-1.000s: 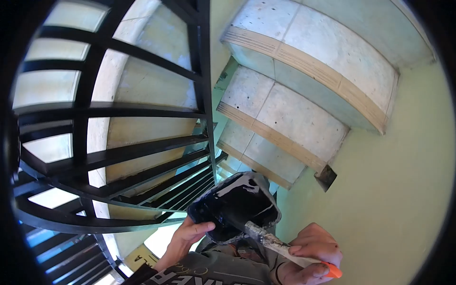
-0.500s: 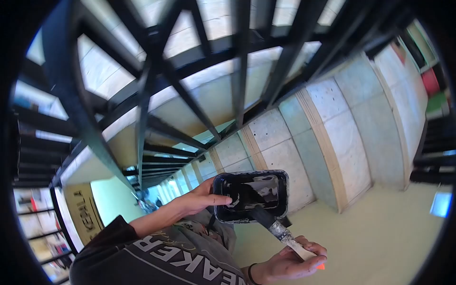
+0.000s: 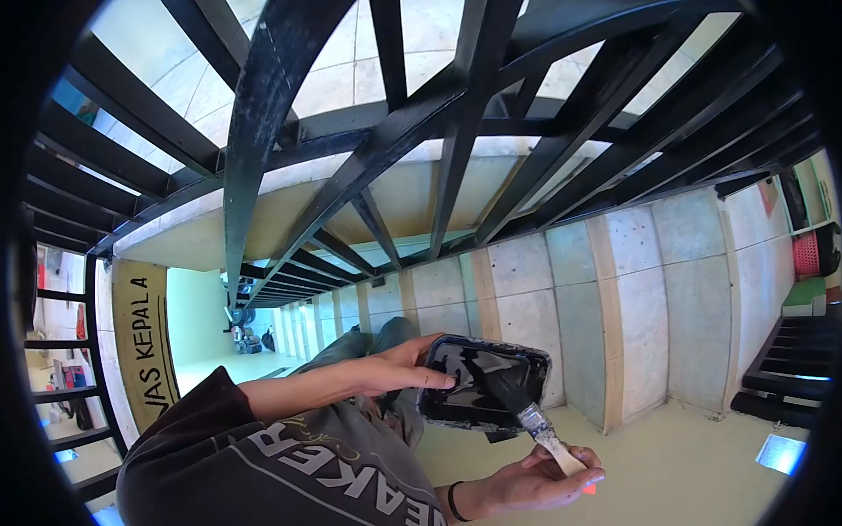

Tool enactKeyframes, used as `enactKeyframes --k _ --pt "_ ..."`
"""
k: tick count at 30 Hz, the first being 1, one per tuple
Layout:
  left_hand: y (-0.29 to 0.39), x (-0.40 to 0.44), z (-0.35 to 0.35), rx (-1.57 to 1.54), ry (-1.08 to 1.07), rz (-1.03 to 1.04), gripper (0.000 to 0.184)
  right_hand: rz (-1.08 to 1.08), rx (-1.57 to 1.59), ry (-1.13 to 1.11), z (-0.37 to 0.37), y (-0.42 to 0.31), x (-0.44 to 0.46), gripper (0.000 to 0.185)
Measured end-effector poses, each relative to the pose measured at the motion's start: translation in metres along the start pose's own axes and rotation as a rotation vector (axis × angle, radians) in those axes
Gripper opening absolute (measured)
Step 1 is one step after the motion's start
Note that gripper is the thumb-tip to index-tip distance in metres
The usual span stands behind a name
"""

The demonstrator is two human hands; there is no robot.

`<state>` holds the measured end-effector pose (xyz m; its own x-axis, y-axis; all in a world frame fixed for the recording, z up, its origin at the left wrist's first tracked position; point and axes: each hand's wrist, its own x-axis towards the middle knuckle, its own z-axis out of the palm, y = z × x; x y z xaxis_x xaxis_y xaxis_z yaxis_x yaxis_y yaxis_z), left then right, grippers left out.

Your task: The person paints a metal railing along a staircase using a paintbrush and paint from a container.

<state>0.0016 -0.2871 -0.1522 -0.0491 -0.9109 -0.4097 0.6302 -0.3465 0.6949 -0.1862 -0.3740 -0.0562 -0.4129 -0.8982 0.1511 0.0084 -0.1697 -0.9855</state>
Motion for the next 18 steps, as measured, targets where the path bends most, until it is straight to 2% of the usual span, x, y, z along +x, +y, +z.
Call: enactKeyframes --k 3,8,11,18 --pt "-0.018 0.013 -0.013 -0.033 0.008 -0.024 0.069 -0.015 0.032 -0.043 0.004 0.008 0.002 0.048" --pt "-0.030 0.018 -0.023 -0.069 -0.042 -0.099 0.069 0.005 0.010 0.064 0.007 0.017 -0.005 0.047" --pt "-0.033 0.019 -0.026 -0.046 -0.053 -0.098 0.066 -0.015 -0.023 -0.067 0.012 0.020 -0.011 0.047" --pt "-0.022 0.021 -0.057 -0.022 -0.017 -0.167 0.073 -0.043 -0.040 -0.089 0.013 0.029 -0.017 0.049"
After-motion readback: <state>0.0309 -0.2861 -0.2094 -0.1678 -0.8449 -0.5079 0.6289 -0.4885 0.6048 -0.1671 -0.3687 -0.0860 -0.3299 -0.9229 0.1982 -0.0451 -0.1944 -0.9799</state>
